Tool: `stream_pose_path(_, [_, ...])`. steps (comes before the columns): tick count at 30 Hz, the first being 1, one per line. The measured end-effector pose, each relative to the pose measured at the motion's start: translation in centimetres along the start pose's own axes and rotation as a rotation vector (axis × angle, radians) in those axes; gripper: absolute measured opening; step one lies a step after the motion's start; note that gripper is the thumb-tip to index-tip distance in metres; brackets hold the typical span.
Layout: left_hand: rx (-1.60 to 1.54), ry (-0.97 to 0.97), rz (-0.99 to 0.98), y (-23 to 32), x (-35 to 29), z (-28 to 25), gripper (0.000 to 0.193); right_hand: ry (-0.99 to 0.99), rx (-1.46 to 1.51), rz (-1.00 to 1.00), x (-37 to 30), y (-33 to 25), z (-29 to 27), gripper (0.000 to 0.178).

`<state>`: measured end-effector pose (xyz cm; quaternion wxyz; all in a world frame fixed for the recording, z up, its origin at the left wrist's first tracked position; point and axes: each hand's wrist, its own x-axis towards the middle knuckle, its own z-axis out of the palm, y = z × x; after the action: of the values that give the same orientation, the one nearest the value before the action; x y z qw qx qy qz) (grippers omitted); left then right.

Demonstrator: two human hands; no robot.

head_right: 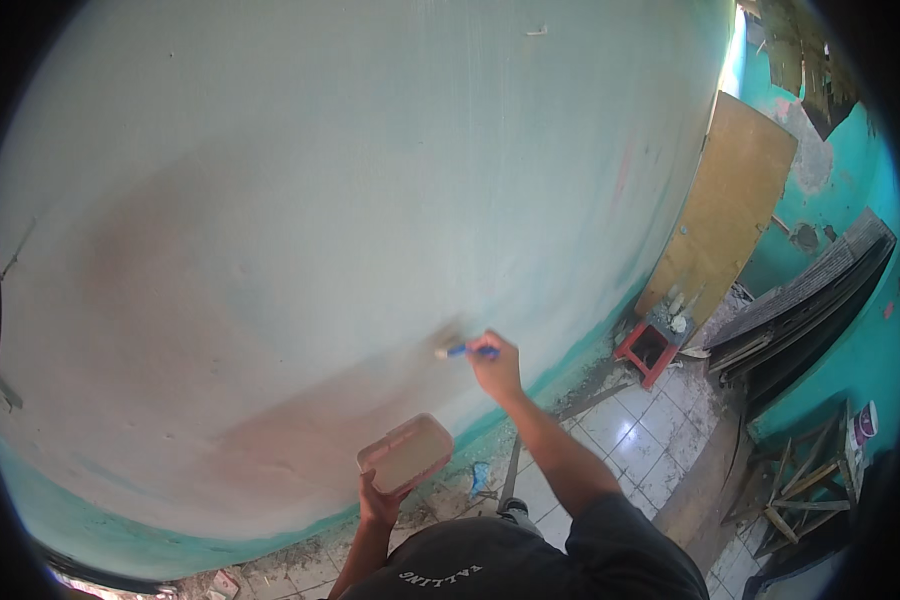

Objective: The person applies paint to a wall with a paint brush, dipping the brush into a plastic container of paint and then spreading it onto the wall in strokes.

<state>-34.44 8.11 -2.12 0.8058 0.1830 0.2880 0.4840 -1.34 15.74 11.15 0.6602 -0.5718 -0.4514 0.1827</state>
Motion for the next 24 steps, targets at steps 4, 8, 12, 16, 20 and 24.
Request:
stream_pose_path(4, [0.071,-0.019,0.007,-0.2,-0.8,0.9,0.059,0.059,-0.032,-0.166,9.9,-9.9,-1.7,0.007])
stream_pose_path(8, [0.045,0.026,0.037,0.4,-1.7,-0.3,0.056,0.018,0.240,-0.327,13.1,-23.4,-2.5,0.009])
stream_pose_path(12, [-0.005,0.041,0.040,0.9,-2.2,-0.3,0.057,0.048,0.510,-0.500,11.4,-24.8,-2.7,0.016])
stream_pose_path(16, [0.008,0.071,0.046,1.2,-1.7,-0.3,0.060,0.173,0.558,-0.415,7.5,-12.7,-1.8,0.019])
stream_pose_path(20, [0.025,0.063,0.047,1.9,-2.2,0.6,0.061,0.299,0.624,-0.127,-0.3,0.5,0.6,0.021])
stream_pose_path(24, [0.067,0.083,0.004,1.8,-2.8,0.6,0.061,0.285,0.489,0.144,-4.5,10.0,0.2,0.019])
